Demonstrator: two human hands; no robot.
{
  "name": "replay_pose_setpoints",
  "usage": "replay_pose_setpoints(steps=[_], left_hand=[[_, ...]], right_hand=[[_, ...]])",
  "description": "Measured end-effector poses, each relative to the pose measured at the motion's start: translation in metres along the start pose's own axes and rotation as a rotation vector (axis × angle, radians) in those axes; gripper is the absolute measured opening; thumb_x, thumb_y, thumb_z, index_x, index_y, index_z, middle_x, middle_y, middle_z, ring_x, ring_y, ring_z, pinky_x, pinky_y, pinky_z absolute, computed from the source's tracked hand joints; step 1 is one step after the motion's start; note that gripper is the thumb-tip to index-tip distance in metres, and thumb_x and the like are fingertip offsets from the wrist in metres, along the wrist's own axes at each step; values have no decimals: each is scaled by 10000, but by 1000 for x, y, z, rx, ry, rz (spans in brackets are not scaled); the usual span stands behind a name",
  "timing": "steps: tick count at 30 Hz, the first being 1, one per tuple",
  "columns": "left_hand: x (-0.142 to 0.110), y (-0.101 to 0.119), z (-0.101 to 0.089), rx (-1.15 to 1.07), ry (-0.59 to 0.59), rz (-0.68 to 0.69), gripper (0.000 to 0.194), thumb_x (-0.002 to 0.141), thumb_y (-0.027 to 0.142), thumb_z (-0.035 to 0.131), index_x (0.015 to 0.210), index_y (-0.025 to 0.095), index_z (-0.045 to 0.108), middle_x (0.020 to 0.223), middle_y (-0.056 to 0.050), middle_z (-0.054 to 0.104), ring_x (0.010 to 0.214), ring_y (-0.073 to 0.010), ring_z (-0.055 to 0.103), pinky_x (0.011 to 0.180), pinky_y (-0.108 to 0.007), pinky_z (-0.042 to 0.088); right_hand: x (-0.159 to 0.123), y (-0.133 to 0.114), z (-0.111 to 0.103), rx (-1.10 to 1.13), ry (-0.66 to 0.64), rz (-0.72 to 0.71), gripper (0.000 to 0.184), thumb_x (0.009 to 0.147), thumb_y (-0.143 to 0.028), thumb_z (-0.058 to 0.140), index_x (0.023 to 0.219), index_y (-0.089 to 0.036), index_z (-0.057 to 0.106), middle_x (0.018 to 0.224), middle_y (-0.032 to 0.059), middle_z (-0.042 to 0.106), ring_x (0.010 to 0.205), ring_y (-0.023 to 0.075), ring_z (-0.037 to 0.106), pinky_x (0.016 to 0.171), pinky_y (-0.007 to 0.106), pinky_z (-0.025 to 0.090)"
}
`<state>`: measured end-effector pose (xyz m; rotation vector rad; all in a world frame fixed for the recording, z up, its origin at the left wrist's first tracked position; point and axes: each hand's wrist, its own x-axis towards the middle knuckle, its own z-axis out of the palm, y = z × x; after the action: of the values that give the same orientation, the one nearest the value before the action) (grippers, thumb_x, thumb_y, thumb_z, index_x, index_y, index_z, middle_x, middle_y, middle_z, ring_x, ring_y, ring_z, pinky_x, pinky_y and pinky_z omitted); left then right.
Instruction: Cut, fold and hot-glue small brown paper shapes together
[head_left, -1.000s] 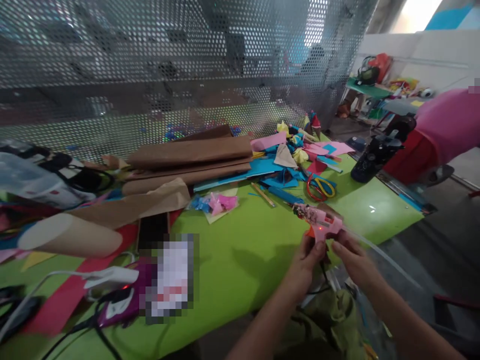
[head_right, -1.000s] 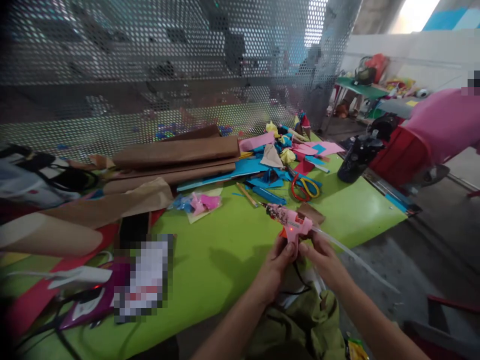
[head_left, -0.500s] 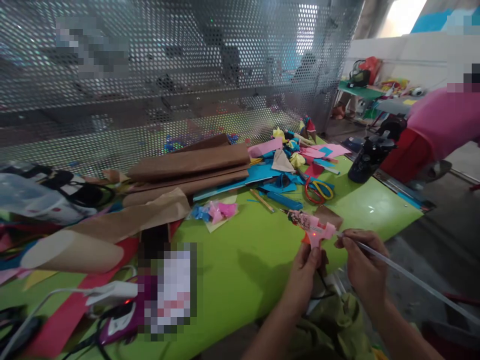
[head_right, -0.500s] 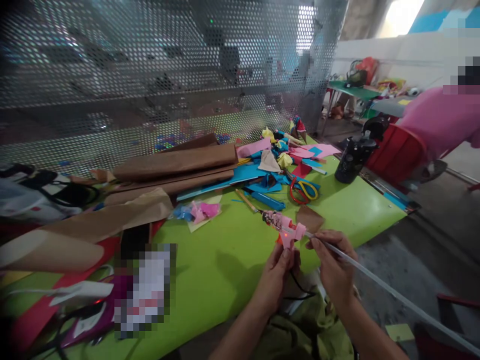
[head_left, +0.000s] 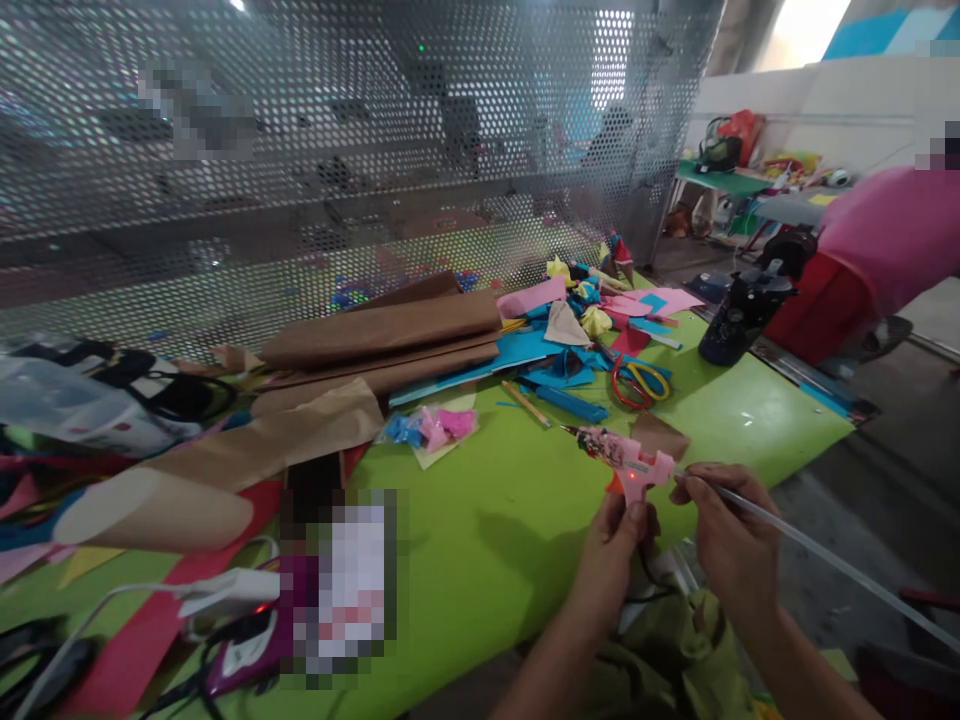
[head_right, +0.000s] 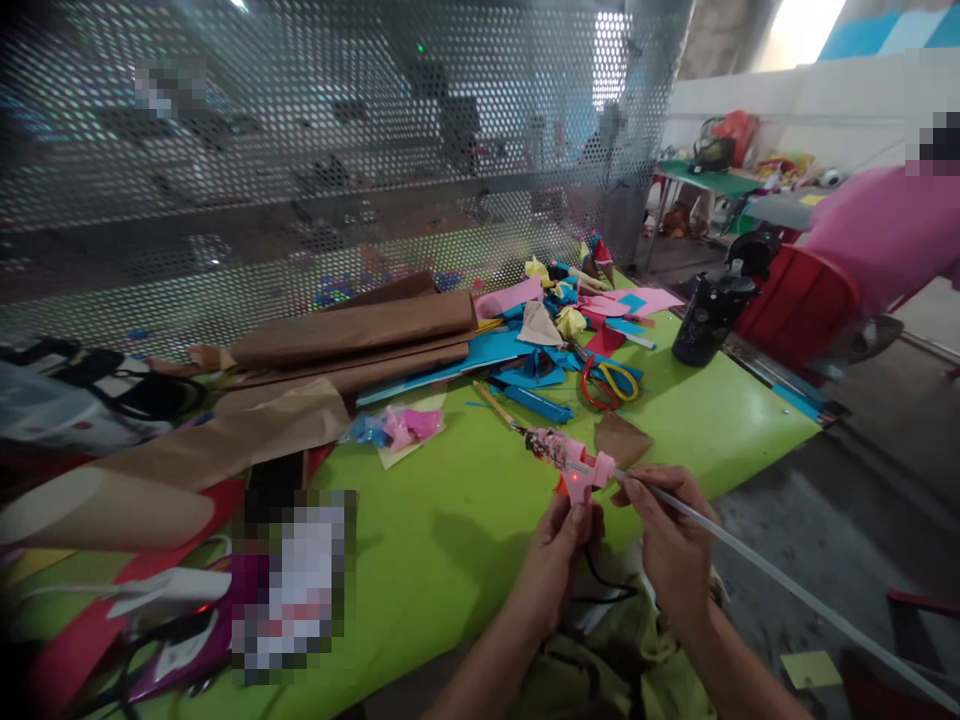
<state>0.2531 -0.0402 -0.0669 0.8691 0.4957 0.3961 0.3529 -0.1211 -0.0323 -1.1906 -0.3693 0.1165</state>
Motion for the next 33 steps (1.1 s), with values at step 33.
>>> replay_pose_setpoints(steps=[33], left_hand=[[6,11,31,85,-164,22,618,806,721,663,1058,164,574,746,25,492,637,-107,411,587,-240,331]], right_hand=[[6,-9,-24,57,-28,97,225,771,-311,809,975,-255,733,962,31,711,857,205,686,753,311,544]])
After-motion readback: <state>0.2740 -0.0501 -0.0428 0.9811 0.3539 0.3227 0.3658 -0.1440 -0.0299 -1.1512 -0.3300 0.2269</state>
